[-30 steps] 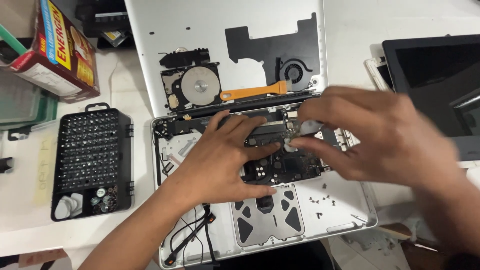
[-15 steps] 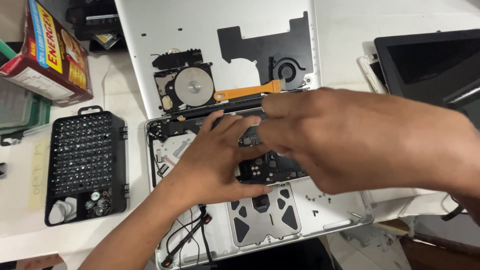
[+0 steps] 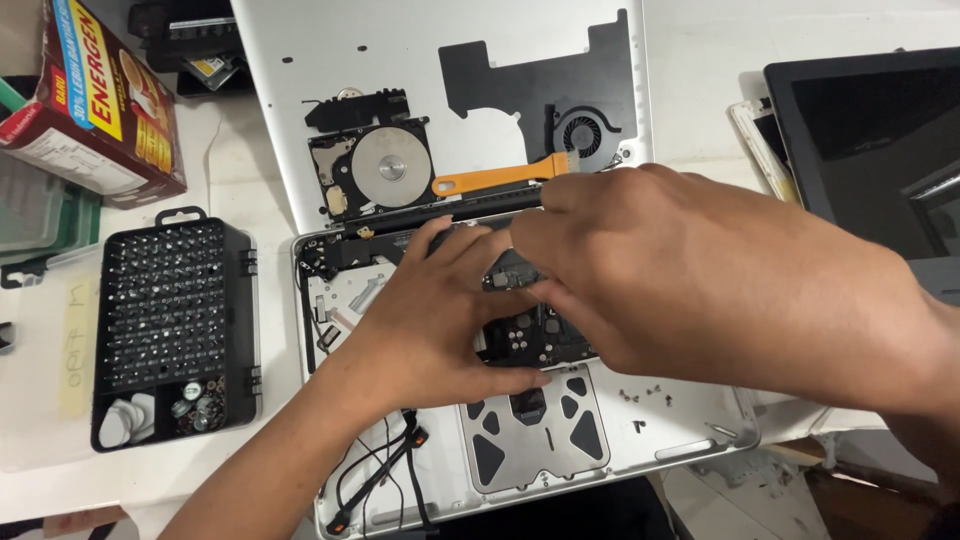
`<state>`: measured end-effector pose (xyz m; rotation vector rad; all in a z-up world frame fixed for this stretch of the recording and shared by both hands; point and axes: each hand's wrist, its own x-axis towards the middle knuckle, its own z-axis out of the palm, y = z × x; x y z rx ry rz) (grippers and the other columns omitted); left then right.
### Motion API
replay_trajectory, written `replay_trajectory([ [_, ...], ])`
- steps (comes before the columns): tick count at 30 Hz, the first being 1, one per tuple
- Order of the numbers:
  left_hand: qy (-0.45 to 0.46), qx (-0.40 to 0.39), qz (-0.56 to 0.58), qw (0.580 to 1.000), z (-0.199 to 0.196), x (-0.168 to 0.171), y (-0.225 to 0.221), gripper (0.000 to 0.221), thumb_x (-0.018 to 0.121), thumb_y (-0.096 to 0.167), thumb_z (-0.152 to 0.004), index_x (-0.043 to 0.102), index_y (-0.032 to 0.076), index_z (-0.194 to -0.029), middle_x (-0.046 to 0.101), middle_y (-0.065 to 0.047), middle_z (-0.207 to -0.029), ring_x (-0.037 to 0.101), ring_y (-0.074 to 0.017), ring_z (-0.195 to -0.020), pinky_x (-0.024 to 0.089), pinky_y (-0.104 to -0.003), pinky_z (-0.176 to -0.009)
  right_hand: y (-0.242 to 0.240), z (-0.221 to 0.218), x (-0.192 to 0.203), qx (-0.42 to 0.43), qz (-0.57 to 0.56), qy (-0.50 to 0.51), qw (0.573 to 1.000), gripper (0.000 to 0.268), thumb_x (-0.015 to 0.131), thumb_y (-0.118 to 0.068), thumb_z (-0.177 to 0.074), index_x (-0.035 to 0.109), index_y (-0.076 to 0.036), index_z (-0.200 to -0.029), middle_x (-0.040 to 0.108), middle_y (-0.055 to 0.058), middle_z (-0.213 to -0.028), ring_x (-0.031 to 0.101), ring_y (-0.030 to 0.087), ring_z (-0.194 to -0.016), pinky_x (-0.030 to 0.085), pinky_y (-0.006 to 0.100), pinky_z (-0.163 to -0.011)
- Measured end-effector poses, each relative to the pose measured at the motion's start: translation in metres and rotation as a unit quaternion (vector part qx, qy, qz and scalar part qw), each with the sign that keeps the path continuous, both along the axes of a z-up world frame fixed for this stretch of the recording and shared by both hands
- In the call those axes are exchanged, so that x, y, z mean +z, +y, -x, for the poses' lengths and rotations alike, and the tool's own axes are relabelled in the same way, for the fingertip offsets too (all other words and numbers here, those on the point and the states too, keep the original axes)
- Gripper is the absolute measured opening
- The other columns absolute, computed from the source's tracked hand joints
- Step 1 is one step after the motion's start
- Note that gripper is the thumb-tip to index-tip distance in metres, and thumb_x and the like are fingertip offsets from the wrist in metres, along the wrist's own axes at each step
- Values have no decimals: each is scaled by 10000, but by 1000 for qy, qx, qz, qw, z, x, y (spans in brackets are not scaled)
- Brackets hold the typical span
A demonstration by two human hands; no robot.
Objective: Adjusting the internal layout of a laptop by removing and repositioning the logic board and securing it with screws.
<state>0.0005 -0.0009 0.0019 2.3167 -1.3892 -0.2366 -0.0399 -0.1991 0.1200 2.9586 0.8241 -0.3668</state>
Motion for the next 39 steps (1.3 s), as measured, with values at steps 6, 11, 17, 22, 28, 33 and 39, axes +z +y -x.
replay_trajectory([
  [6, -7, -4, 16, 1000, 1, 1, 0, 589, 629, 677, -820, 759, 260, -1216, 409, -148, -1511, 369, -344, -1360, 105, -618, -1175, -1, 5, -1, 3, -1, -10, 1000, 268, 577, -326, -1053, 597, -160, -844, 634, 44, -805, 628, 297, -563, 498, 458, -502],
  [11, -16, -1, 9, 1000, 0, -2, 0, 613, 661, 682, -797, 758, 241, -1212, 416, -160, -1504, 360, -337, -1381, 113, -615, -1176, 1, 8, 1, -51, 24, 4, 998, 262, 570, -385, -1041, 599, -165, -902, 653, 63, -862, 661, 348, -626, 517, 502, -528],
  [17, -17, 1, 3, 1000, 0, -3, 0, 651, 654, 698, -799, 742, 225, -1237, 414, -174, -1514, 348, -346, -1403, 108, -624, -1178, 3, 7, 6, -84, 59, 12, 995, 333, 568, -457, -1062, 610, -186, -873, 669, 31, -787, 655, 321, -630, 523, 481, -550],
  [22, -8, 5, 8, 1000, 1, -3, 0, 638, 677, 683, -785, 771, 188, -1177, 413, -149, -1516, 359, -338, -1397, 104, -615, -1190, 3, 9, 2, -51, 102, -37, 993, 397, 505, -527, -1088, 626, -216, -873, 683, 35, -655, 661, 365, -576, 505, 503, -535],
  [28, -33, 2, 0, 999, 0, -6, 0, 679, 652, 713, -800, 686, 284, -1326, 439, -160, -1494, 361, -344, -1389, 107, -622, -1171, 2, 11, 4, -22, 115, -20, 993, 404, 572, -629, -1022, 614, -229, -986, 691, -47, -802, 693, 336, -576, 527, 497, -460],
  [33, -28, 6, 19, 999, 0, -7, 0, 608, 714, 680, -765, 768, 227, -1166, 434, -189, -1510, 392, -363, -1372, 130, -619, -1175, -5, 15, 1, 9, 65, 78, 995, 252, 498, -160, -885, 548, -258, -1112, 592, -25, -892, 640, 306, -579, 541, 511, -455],
  [39, -49, -3, 30, 998, -1, -11, 2, 666, 694, 685, -790, 695, 271, -1312, 447, -191, -1507, 417, -376, -1354, 152, -614, -1155, -14, 11, 0, -60, -23, 109, 992, 158, 541, -155, -947, 600, -223, -817, 610, -57, -830, 567, 209, -590, 461, 403, -538],
])
